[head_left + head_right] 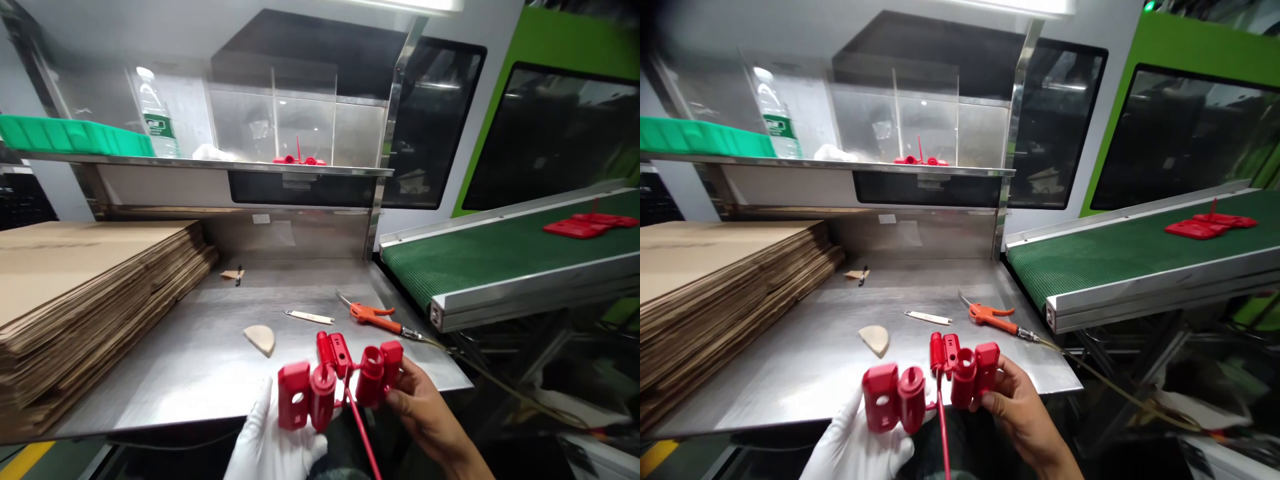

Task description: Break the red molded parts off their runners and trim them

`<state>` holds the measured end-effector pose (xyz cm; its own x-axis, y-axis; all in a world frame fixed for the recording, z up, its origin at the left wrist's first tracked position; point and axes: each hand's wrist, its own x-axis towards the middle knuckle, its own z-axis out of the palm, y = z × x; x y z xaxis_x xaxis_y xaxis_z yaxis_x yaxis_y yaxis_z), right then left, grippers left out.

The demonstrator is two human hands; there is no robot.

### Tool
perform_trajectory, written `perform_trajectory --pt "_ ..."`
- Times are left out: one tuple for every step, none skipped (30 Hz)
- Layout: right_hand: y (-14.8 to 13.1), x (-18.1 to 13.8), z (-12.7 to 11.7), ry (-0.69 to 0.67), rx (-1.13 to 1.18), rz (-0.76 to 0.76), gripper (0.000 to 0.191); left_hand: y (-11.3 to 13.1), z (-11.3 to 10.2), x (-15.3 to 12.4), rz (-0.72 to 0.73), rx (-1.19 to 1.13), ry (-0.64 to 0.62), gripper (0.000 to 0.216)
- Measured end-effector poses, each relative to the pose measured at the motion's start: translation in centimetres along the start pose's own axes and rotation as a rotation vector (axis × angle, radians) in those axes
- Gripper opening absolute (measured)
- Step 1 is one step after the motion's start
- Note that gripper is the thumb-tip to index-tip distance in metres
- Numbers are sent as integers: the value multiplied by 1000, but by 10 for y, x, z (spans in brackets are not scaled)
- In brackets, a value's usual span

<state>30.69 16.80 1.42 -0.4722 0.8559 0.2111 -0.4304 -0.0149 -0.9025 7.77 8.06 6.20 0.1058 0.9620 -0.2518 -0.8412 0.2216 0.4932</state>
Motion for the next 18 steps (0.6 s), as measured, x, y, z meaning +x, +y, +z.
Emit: perform_trajectory --pt "-4 -1 0 -8 -30 -16 31 0 -4 1 -37 4 15 27" --pt "-9 -1 0 -21 -62 -30 23 -1 -8 2 -66 15 14 28" --pt "-14 -2 1 -36 -94 -45 16 -1 -11 2 -99 22 -5 30" --pt "-19 -2 3 -49 -124 -60 12 -1 -12 2 -137 20 -36 33" --pt "-23 -3 5 -59 -151 -78 10 -1 -12 1 -174 8 -68 35" --pt "-27 -3 7 -62 -174 -98 9 -1 -12 1 -209 -12 -91 36" --pt "-29 -3 9 -60 -193 -116 8 -2 -10 0 -238 -28 -97 35" --pt "-31 -3 12 -53 -208 -131 7 -3 -8 0 -246 -40 -73 32" --pt "-31 -3 14 -44 -217 -146 6 -5 -6 0 -225 -46 -20 27" --pt "-31 -3 16 -32 -229 -165 6 -7 -5 -1 -183 -41 50 23" --pt "-30 -4 17 -9 -242 -186 6 -9 -3 -1 -142 -29 121 22" --pt "-29 -5 18 24 -253 -196 7 -11 -1 -2 -102 -7 178 24" --pt "-27 -6 19 74 -257 -192 12 -13 1 -3 -60 22 212 31" --pt "-26 -9 19 138 -249 -177 21 -14 3 -4 -23 48 222 40" --pt "-25 -11 18 204 -233 -142 32 -15 6 -6 5 64 211 49" --pt "-23 -15 18 266 -201 -87 42 -16 9 -7 26 62 196 56" --pt "-22 -18 17 308 -151 -22 47 -15 12 -9 41 46 178 61" --pt "-22 -21 16 328 -91 40 49 -15 15 -10 46 23 163 64"
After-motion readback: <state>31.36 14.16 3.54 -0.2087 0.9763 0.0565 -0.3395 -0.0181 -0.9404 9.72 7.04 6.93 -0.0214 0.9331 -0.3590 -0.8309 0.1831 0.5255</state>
